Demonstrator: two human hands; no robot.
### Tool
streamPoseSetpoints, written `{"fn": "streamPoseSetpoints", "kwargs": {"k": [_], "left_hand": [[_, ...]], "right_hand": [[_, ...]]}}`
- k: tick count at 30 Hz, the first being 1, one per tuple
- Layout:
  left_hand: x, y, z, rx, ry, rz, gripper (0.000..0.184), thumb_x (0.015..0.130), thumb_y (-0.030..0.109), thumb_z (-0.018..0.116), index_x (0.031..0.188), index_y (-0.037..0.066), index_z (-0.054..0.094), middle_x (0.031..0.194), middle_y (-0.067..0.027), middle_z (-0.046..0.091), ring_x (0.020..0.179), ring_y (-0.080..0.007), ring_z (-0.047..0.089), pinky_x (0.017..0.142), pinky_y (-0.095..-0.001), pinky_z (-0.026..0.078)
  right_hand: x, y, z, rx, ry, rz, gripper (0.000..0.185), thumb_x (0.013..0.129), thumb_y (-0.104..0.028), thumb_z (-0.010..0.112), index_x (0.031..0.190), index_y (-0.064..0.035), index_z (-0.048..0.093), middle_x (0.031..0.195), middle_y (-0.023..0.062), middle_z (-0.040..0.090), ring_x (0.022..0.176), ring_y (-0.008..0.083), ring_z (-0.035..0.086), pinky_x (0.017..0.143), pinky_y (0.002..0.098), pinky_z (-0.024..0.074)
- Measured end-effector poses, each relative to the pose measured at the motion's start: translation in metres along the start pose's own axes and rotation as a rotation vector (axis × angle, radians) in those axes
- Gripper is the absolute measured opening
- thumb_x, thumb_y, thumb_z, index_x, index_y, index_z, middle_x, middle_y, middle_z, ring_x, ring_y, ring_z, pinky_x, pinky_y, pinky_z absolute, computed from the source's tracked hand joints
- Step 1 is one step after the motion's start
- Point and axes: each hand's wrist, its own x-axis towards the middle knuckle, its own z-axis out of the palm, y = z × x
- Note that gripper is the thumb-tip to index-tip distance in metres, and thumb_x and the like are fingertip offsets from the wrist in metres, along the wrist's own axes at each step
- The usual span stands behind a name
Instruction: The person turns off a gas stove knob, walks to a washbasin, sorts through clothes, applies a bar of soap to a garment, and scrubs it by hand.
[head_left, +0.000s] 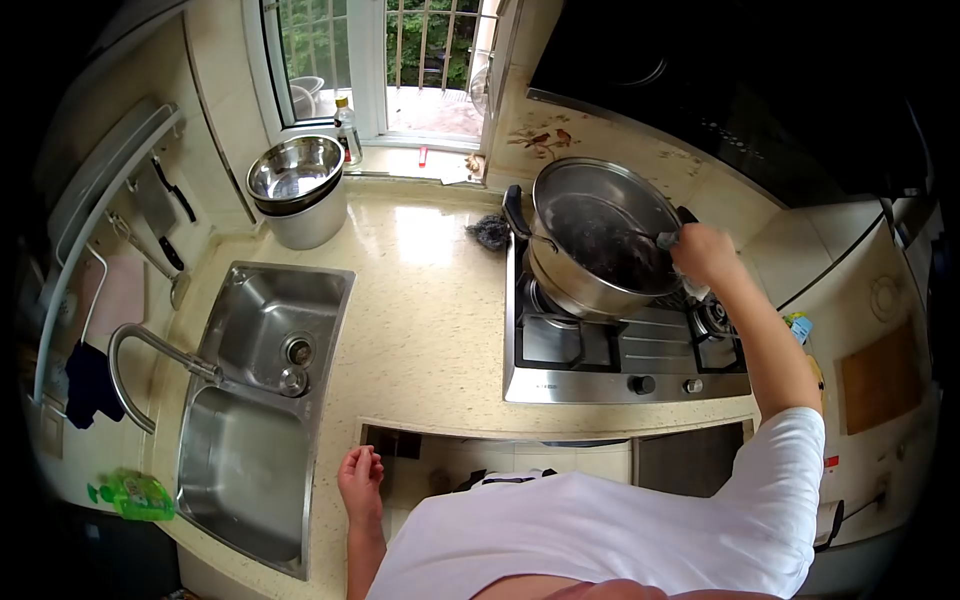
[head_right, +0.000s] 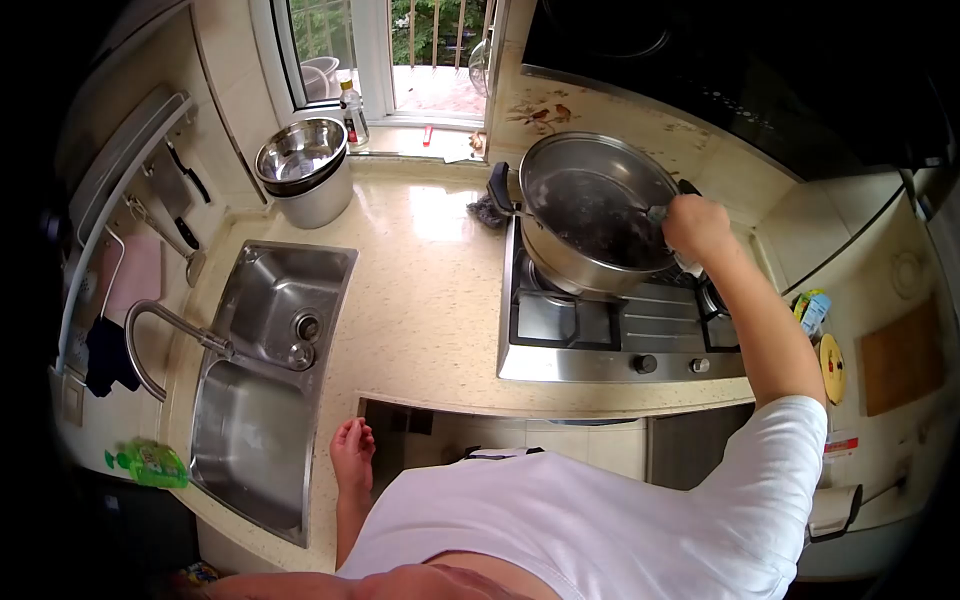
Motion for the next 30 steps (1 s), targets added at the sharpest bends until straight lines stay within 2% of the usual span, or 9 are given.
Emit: {"fn": "streamPoseSetpoints", "kwargs": {"k": [2, 5, 12, 15, 20, 23, 30], "left_hand": [[-0.006, 0.001, -0.003, -0.018, 0.028, 0.013, 0.008, 0.088, 0.014, 0.053, 0.090, 0.008, 0.059, 0.075, 0.0011, 0.059, 0.061, -0.0036, 0.052, 0.054, -0.0158, 0.041], [0.001, 0.004, -0.006, -0.036, 0.027, 0.021, 0.008, 0.089, 0.013, 0.053, 0.090, 0.008, 0.059, 0.075, 0.0012, 0.058, 0.060, -0.0036, 0.051, 0.053, -0.0157, 0.041], [0.000, 0.000, -0.010, -0.034, 0.020, 0.012, 0.008, 0.089, 0.014, 0.053, 0.091, 0.008, 0.059, 0.075, 0.0014, 0.059, 0.061, -0.0031, 0.052, 0.054, -0.0156, 0.041], [0.001, 0.003, -0.006, -0.031, 0.030, -0.004, 0.009, 0.089, 0.014, 0.054, 0.091, 0.008, 0.059, 0.075, 0.0015, 0.058, 0.061, -0.0029, 0.052, 0.054, -0.0156, 0.041], [0.004, 0.003, 0.005, -0.027, -0.017, -0.012, 0.009, 0.089, 0.014, 0.054, 0.091, 0.008, 0.059, 0.076, 0.0016, 0.059, 0.060, -0.0027, 0.052, 0.053, -0.0151, 0.041], [0.007, 0.002, 0.009, -0.021, -0.041, -0.010, 0.009, 0.089, 0.014, 0.054, 0.091, 0.008, 0.059, 0.076, 0.0016, 0.059, 0.060, -0.0026, 0.051, 0.053, -0.0149, 0.041], [0.011, 0.000, 0.014, -0.013, -0.078, -0.009, 0.009, 0.089, 0.014, 0.053, 0.092, 0.008, 0.059, 0.076, 0.0017, 0.059, 0.060, -0.0027, 0.051, 0.053, -0.0151, 0.041]], "right_hand": [[0.003, -0.003, -0.005, 0.088, -0.060, -0.027, 0.037, 0.076, -0.033, 0.054, 0.093, -0.0011, 0.064, 0.095, 0.0192, 0.062, 0.090, 0.0331, 0.060, 0.077, 0.0399, 0.0477], [0.015, -0.013, -0.013, 0.215, -0.120, 0.015, 0.039, 0.076, -0.033, 0.053, 0.095, -0.0008, 0.063, 0.095, 0.0189, 0.062, 0.090, 0.0335, 0.060, 0.077, 0.0395, 0.0476], [0.003, -0.028, -0.026, 0.250, -0.144, -0.080, 0.042, 0.075, -0.035, 0.054, 0.095, 0.0009, 0.063, 0.097, 0.0194, 0.062, 0.092, 0.0330, 0.059, 0.078, 0.0384, 0.0463], [-0.010, -0.028, -0.040, 0.235, -0.242, -0.093, 0.041, 0.075, -0.034, 0.053, 0.095, 0.0012, 0.064, 0.101, 0.0201, 0.060, 0.096, 0.0330, 0.057, 0.080, 0.0378, 0.0454], [-0.026, -0.007, -0.049, 0.192, -0.305, -0.183, 0.042, 0.074, -0.037, 0.056, 0.093, -0.0004, 0.064, 0.095, 0.0175, 0.062, 0.090, 0.0306, 0.059, 0.077, 0.0366, 0.0461], [-0.036, 0.006, -0.054, 0.197, -0.335, -0.166, 0.041, 0.074, -0.037, 0.057, 0.091, -0.0009, 0.065, 0.094, 0.0168, 0.063, 0.088, 0.0298, 0.060, 0.075, 0.0366, 0.0465], [-0.065, 0.012, -0.064, -0.009, -0.230, -0.070, 0.029, 0.073, -0.028, 0.055, 0.080, -0.0021, 0.066, 0.082, 0.0154, 0.064, 0.080, 0.0316, 0.061, 0.072, 0.0384, 0.0477]]}}
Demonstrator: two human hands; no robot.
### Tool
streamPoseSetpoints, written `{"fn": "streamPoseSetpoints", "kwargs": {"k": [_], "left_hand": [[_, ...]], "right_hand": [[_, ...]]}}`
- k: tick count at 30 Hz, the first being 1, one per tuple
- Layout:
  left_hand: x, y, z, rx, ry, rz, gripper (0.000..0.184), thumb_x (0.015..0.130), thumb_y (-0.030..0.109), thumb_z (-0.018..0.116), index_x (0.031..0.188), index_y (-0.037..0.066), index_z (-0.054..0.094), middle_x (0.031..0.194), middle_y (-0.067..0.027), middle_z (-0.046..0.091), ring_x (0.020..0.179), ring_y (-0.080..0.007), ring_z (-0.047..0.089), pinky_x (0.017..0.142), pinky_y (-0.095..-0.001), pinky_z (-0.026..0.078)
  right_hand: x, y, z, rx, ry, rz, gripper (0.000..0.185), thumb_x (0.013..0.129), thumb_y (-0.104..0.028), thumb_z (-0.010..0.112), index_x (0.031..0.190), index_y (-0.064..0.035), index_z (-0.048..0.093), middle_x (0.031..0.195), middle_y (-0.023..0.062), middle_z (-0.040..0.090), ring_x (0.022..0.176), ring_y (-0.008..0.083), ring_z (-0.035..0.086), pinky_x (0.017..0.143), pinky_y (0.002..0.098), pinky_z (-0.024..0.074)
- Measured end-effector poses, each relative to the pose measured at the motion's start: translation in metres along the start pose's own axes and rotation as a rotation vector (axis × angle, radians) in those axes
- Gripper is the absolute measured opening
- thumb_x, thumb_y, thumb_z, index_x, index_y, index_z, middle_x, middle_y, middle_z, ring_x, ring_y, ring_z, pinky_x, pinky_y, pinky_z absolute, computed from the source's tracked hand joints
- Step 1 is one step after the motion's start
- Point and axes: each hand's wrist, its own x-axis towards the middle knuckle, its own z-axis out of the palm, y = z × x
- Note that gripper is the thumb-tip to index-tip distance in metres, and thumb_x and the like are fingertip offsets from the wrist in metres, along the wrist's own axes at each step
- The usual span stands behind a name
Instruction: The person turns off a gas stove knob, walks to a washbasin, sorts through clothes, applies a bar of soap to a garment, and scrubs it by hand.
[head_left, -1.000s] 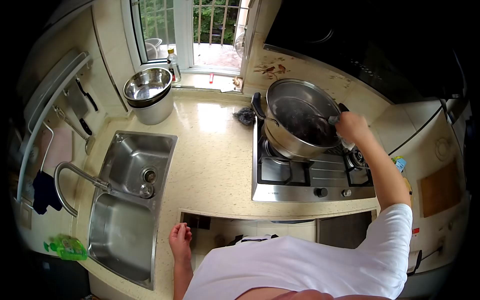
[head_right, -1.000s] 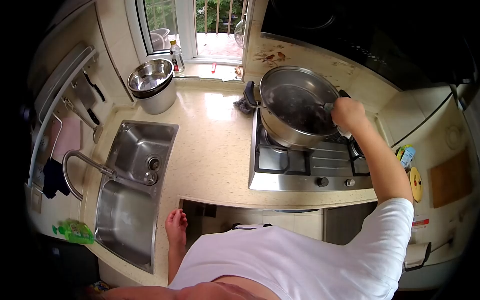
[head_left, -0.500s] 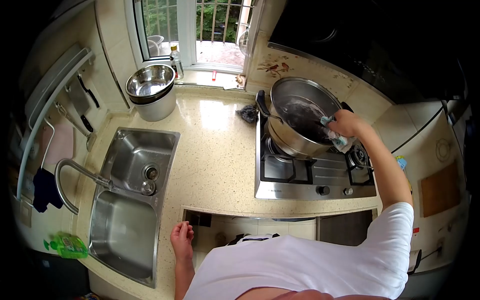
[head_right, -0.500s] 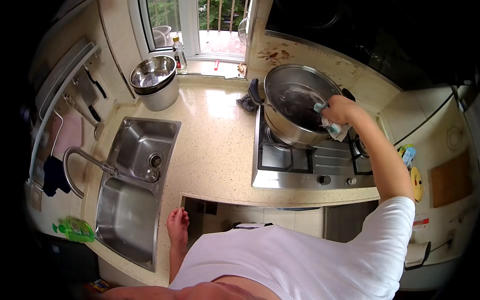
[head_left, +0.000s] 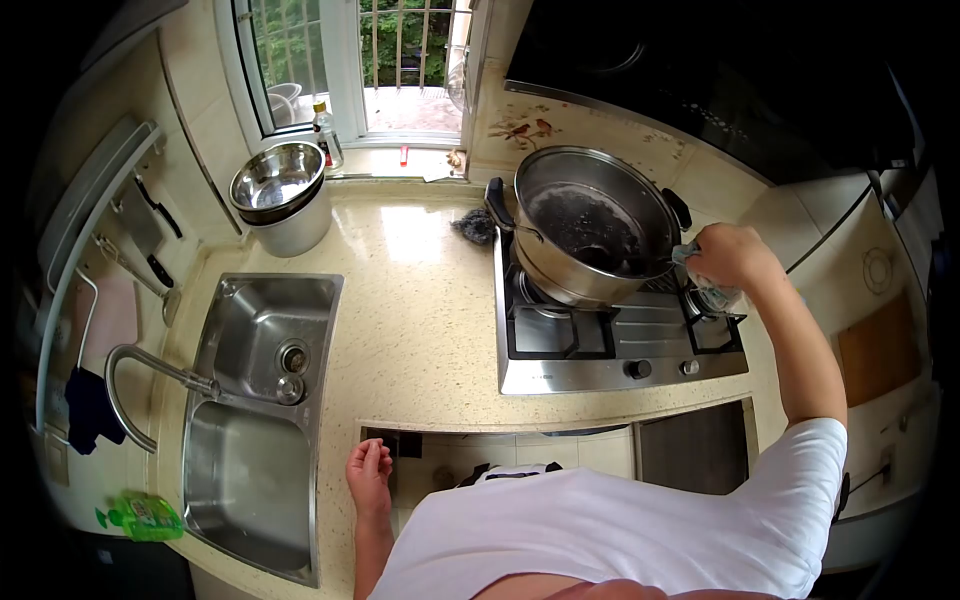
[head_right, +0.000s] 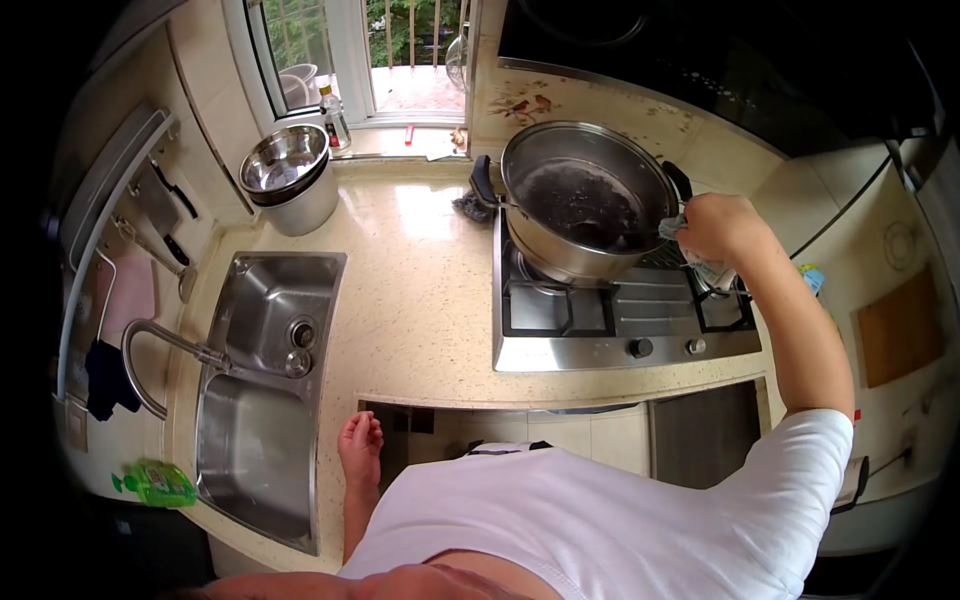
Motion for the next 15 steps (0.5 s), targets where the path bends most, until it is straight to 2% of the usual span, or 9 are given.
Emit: {"fn": "streamPoseSetpoints", "kwargs": {"k": [6, 10, 13, 15], "left_hand": [[0.001, -0.005, 0.002, -0.004, 0.001, 0.006, 0.008, 0.089, 0.015, 0.053, 0.091, 0.008, 0.059, 0.075, 0.0020, 0.058, 0.060, -0.0026, 0.051, 0.053, -0.0150, 0.041], [-0.002, 0.000, 0.001, 0.006, 0.006, -0.003, 0.008, 0.089, 0.015, 0.053, 0.090, 0.009, 0.059, 0.075, 0.0022, 0.058, 0.060, -0.0025, 0.051, 0.053, -0.0150, 0.041], [-0.006, 0.001, -0.003, 0.011, 0.026, -0.002, 0.008, 0.089, 0.015, 0.053, 0.090, 0.009, 0.059, 0.075, 0.0022, 0.058, 0.060, -0.0026, 0.051, 0.053, -0.0150, 0.041], [-0.008, 0.000, -0.005, 0.012, 0.039, 0.005, 0.008, 0.089, 0.014, 0.053, 0.090, 0.009, 0.059, 0.075, 0.0022, 0.058, 0.060, -0.0027, 0.051, 0.054, -0.0150, 0.041]], "right_hand": [[0.026, 0.011, 0.041, -0.019, 0.206, 0.045, 0.024, 0.074, -0.023, 0.054, 0.079, -0.0030, 0.066, 0.082, 0.0166, 0.064, 0.081, 0.0320, 0.061, 0.072, 0.0381, 0.0486], [0.052, 0.004, 0.048, -0.030, 0.220, 0.073, 0.022, 0.074, -0.021, 0.054, 0.080, -0.0029, 0.066, 0.084, 0.0157, 0.064, 0.083, 0.0318, 0.061, 0.072, 0.0381, 0.0487], [0.067, 0.000, 0.043, 0.033, 0.201, 0.062, 0.027, 0.074, -0.027, 0.056, 0.081, -0.0025, 0.066, 0.084, 0.0162, 0.064, 0.083, 0.0327, 0.061, 0.072, 0.0402, 0.0482], [0.069, -0.007, 0.036, 0.126, 0.133, 0.113, 0.023, 0.074, -0.021, 0.054, 0.082, -0.0038, 0.067, 0.089, 0.0148, 0.065, 0.088, 0.0311, 0.061, 0.075, 0.0376, 0.0486]]}}
